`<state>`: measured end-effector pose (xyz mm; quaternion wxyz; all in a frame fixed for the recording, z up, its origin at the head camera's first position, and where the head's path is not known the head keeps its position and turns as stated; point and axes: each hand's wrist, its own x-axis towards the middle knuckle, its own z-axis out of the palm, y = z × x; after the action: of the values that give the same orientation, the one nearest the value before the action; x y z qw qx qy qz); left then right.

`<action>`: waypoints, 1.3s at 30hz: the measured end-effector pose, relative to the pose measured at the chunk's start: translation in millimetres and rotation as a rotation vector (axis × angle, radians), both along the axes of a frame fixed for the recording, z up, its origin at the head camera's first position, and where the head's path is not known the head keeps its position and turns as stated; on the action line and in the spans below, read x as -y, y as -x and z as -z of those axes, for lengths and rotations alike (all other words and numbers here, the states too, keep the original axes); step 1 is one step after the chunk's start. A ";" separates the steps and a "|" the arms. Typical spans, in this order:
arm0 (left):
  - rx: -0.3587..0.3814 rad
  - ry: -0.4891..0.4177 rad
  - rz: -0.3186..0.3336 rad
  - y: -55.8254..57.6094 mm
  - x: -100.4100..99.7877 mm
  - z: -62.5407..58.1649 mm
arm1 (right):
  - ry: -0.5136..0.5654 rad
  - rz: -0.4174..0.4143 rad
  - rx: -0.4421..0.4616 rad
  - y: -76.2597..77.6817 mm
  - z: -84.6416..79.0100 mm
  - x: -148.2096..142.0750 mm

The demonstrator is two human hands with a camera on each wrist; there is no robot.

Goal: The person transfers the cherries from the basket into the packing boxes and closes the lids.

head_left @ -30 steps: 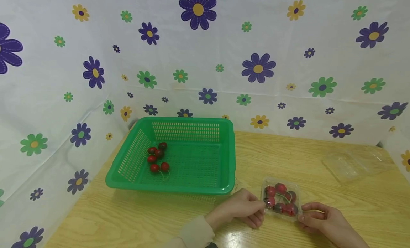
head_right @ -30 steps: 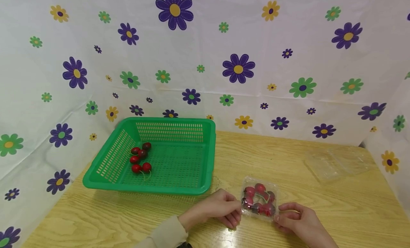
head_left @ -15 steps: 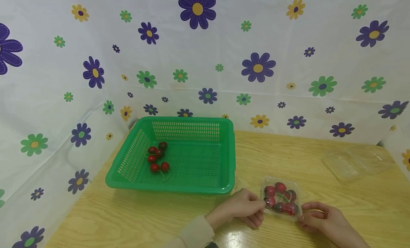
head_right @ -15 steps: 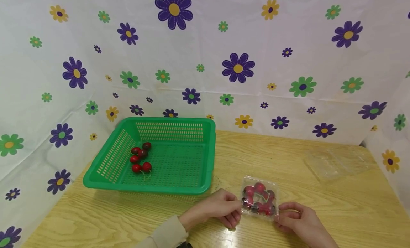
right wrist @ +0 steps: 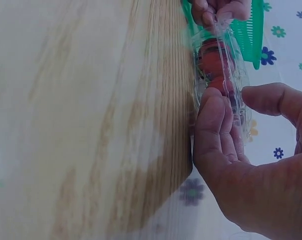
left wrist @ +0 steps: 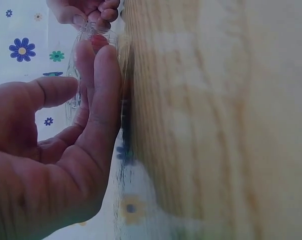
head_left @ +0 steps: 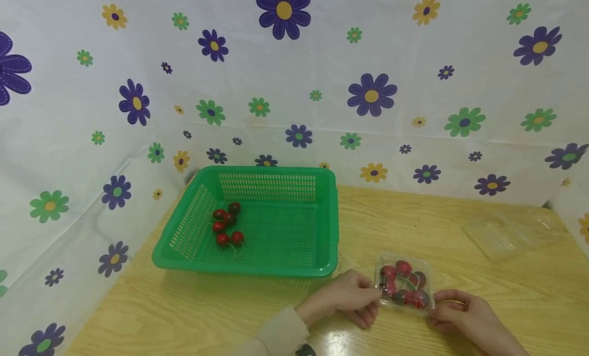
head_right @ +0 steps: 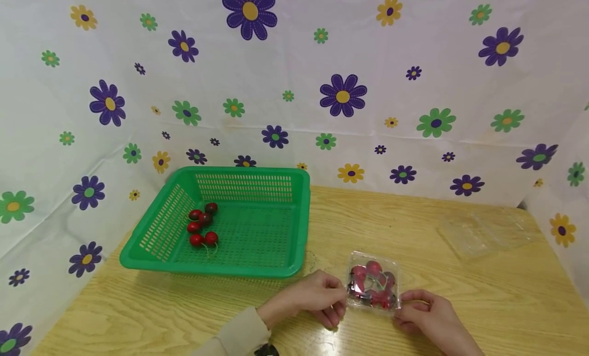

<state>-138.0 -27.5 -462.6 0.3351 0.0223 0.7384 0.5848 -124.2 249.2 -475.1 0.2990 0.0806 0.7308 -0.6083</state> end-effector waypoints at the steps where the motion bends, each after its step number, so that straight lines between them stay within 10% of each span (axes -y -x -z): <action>1: 0.001 -0.001 0.001 -0.1 0.1 0.0 | -0.003 0.004 0.001 -0.1 -0.4 0.7; 39: -0.004 -0.022 -0.016 0.7 4.8 -0.8 | -0.033 0.006 -0.054 -2.8 -6.5 10.8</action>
<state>-138.7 -32.4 -461.8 0.3287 0.0211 0.7326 0.5956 -121.4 238.4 -468.5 0.2760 0.0711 0.7483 -0.5990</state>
